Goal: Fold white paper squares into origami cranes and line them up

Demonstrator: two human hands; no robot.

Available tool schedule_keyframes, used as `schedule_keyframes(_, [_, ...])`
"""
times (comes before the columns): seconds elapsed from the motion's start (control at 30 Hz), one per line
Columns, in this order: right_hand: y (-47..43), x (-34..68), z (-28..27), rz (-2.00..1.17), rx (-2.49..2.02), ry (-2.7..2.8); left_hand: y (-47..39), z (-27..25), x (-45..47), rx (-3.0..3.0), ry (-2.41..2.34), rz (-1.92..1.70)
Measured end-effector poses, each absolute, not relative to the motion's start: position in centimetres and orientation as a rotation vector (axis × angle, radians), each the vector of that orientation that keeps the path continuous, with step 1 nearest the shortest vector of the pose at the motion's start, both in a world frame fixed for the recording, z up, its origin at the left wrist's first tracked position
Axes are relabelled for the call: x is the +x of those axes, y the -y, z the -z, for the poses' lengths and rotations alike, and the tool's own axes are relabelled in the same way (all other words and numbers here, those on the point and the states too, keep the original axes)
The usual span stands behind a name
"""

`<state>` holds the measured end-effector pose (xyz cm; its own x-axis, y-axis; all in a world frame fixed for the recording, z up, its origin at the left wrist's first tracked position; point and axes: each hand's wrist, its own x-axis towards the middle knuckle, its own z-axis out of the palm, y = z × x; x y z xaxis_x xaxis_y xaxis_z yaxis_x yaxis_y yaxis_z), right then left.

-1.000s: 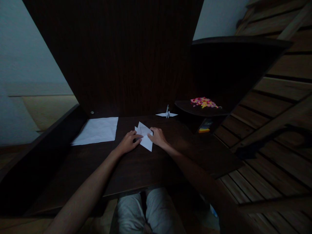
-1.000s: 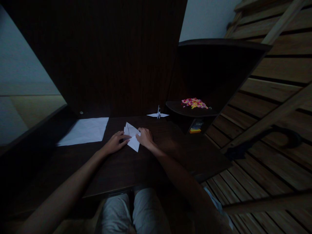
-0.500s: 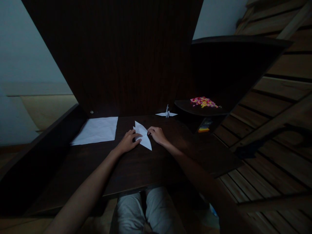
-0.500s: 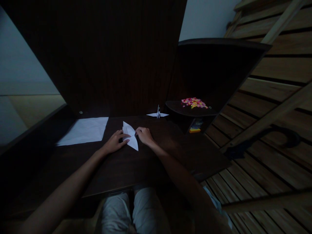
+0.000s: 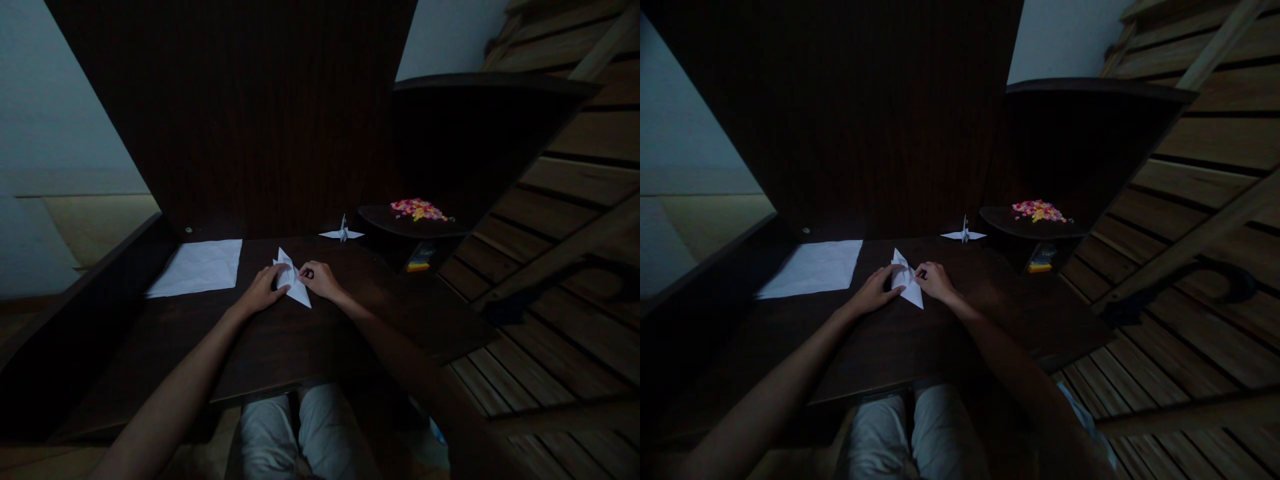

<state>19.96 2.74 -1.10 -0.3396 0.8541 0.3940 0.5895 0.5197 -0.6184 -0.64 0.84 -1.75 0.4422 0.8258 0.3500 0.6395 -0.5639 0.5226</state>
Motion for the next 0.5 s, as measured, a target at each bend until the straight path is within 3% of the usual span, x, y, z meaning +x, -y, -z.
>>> schedule_keyframes(0.5, [-2.81,19.77,1.87,-0.336,-1.152,2.223,-0.80,1.55,-0.74,2.437,-1.221,-0.833])
